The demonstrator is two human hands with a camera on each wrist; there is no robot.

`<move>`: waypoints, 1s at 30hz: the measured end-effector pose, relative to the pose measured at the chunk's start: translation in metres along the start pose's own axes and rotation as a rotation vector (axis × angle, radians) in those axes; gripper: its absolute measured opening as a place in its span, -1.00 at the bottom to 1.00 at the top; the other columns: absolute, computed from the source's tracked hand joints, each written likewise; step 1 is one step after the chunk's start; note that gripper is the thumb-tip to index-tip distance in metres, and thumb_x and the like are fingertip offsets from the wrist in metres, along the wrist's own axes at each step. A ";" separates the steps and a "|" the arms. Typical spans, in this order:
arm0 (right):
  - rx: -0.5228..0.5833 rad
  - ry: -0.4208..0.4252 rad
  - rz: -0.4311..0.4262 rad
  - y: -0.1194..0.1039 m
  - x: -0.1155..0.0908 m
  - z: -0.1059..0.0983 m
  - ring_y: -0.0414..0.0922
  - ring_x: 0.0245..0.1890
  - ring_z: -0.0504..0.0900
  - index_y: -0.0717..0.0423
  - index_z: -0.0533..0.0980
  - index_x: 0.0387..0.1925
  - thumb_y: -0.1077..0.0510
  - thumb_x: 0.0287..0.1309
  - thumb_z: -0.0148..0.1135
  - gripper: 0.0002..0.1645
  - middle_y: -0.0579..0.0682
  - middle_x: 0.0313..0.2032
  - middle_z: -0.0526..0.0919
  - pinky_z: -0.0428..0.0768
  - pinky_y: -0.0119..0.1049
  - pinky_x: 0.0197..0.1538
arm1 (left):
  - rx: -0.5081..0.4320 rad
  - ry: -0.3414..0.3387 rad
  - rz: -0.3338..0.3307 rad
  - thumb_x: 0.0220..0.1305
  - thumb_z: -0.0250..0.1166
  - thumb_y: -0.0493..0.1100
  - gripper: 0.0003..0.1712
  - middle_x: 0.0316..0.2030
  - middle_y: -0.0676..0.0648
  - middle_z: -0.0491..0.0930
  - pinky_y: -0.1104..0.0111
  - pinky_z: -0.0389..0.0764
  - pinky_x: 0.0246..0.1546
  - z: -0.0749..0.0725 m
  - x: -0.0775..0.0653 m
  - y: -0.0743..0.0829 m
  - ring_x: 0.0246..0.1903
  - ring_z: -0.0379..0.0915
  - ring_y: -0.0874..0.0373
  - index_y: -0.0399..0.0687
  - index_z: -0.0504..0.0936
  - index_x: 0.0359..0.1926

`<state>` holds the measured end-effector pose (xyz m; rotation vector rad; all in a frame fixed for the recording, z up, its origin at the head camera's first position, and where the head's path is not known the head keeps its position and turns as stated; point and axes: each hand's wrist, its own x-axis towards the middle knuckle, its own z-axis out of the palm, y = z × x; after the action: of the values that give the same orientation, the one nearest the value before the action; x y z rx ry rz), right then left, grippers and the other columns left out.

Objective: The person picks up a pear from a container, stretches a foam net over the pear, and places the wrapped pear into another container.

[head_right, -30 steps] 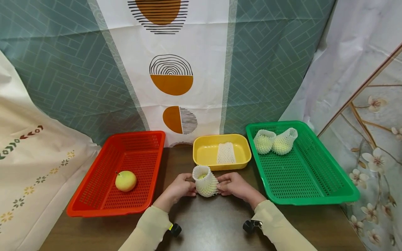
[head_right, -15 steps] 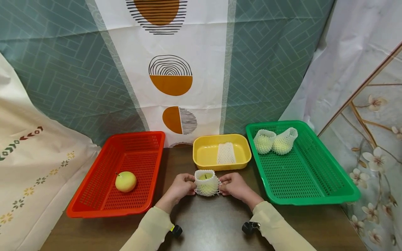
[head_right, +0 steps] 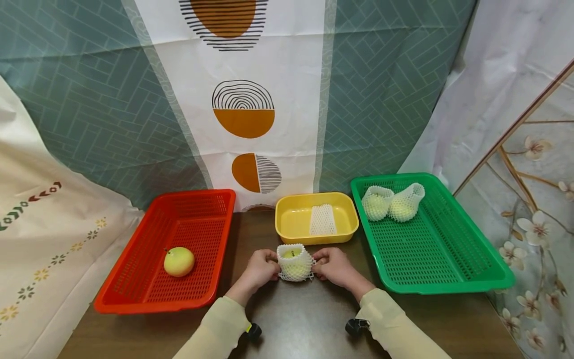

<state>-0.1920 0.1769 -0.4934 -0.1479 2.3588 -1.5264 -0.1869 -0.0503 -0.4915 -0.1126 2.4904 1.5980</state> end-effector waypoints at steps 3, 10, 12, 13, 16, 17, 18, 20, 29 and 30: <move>-0.063 -0.008 -0.044 -0.004 -0.002 -0.006 -0.10 -0.28 0.61 0.28 0.49 0.00 0.21 -0.10 0.40 -0.45 0.13 -0.16 0.63 0.64 -0.22 -0.24 | 0.123 0.024 0.051 -0.16 0.27 -0.44 -0.68 -0.50 -0.10 0.61 0.38 0.52 -0.52 -0.006 -0.002 0.005 -0.58 0.47 0.19 -0.24 0.64 -0.26; -0.077 -0.103 -0.191 -0.020 -0.003 -0.007 0.01 0.03 0.56 0.02 0.39 0.16 0.07 -0.23 0.54 -0.17 0.02 0.08 0.54 0.55 -0.03 0.06 | 0.108 -0.122 0.164 -0.38 0.50 -0.45 -0.26 -0.10 -0.11 0.63 0.29 0.62 -0.22 -0.015 -0.005 0.019 -0.15 0.58 0.02 -0.11 0.56 0.00; -0.088 -0.117 -0.214 -0.023 -0.002 -0.003 -0.05 0.05 0.56 -0.07 0.40 0.13 -0.01 -0.27 0.56 -0.16 -0.07 0.05 0.55 0.55 -0.05 0.08 | 0.065 -0.191 0.179 -0.40 0.56 -0.40 -0.21 -0.10 -0.06 0.63 0.32 0.62 -0.20 -0.013 -0.005 0.021 -0.14 0.59 0.08 -0.08 0.54 0.03; -0.101 -0.117 -0.224 -0.023 -0.001 0.000 -0.08 0.04 0.56 -0.12 0.40 0.12 -0.04 -0.28 0.56 -0.17 -0.11 0.04 0.55 0.55 -0.07 0.08 | 0.054 -0.215 0.187 -0.41 0.58 -0.37 -0.21 -0.12 -0.03 0.64 0.33 0.61 -0.18 -0.012 -0.005 0.022 -0.15 0.59 0.12 -0.07 0.54 0.02; -0.128 -0.101 -0.240 -0.022 0.001 0.005 -0.15 0.02 0.58 -0.21 0.42 0.08 -0.10 -0.34 0.57 -0.17 -0.19 0.01 0.56 0.56 -0.13 0.08 | 0.071 -0.227 0.202 -0.46 0.63 -0.29 -0.22 -0.19 0.05 0.65 0.36 0.59 -0.19 -0.008 -0.004 0.023 -0.21 0.58 0.20 -0.02 0.56 -0.03; -0.130 -0.095 -0.242 -0.021 0.002 0.006 -0.16 0.01 0.58 -0.22 0.43 0.07 -0.11 -0.36 0.58 -0.17 -0.20 0.00 0.56 0.57 -0.14 0.07 | 0.088 -0.220 0.202 -0.47 0.64 -0.27 -0.23 -0.21 0.07 0.65 0.36 0.58 -0.20 -0.007 -0.004 0.023 -0.23 0.57 0.21 0.00 0.57 -0.05; -0.134 -0.089 -0.244 -0.020 0.003 0.007 -0.17 0.00 0.59 -0.24 0.43 0.06 -0.12 -0.38 0.58 -0.17 -0.22 0.00 0.57 0.57 -0.14 0.06 | 0.103 -0.214 0.203 -0.49 0.64 -0.26 -0.23 -0.23 0.09 0.65 0.36 0.57 -0.20 -0.006 -0.004 0.022 -0.24 0.55 0.21 0.02 0.57 -0.06; -0.137 -0.082 -0.249 -0.019 0.004 0.008 -0.19 -0.01 0.59 -0.26 0.44 0.05 -0.12 -0.42 0.59 -0.16 -0.22 -0.02 0.57 0.58 -0.16 0.05 | 0.138 -0.199 0.209 -0.51 0.65 -0.23 -0.23 -0.27 0.12 0.64 0.35 0.55 -0.21 -0.005 -0.004 0.022 -0.26 0.53 0.21 0.04 0.59 -0.08; -0.188 -0.101 -0.219 -0.016 0.008 0.010 -0.22 -0.07 0.58 -0.25 0.44 0.06 -0.17 -0.47 0.60 -0.11 -0.24 -0.06 0.59 0.59 -0.21 0.02 | 0.209 -0.196 0.208 -0.60 0.67 -0.16 -0.26 -0.36 0.16 0.62 0.34 0.51 -0.24 0.000 0.002 0.018 -0.31 0.45 0.20 0.08 0.63 -0.17; -0.193 -0.101 -0.212 -0.015 0.008 0.011 -0.22 -0.08 0.58 -0.24 0.44 0.06 -0.18 -0.48 0.60 -0.10 -0.24 -0.06 0.59 0.59 -0.22 0.01 | 0.197 -0.200 0.208 -0.60 0.67 -0.16 -0.27 -0.36 0.15 0.62 0.34 0.51 -0.25 0.000 0.002 0.017 -0.31 0.45 0.20 0.08 0.63 -0.17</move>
<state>-0.1977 0.1592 -0.4856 -0.5227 2.4694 -1.3393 -0.1912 -0.0433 -0.4770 0.3269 2.5495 1.3447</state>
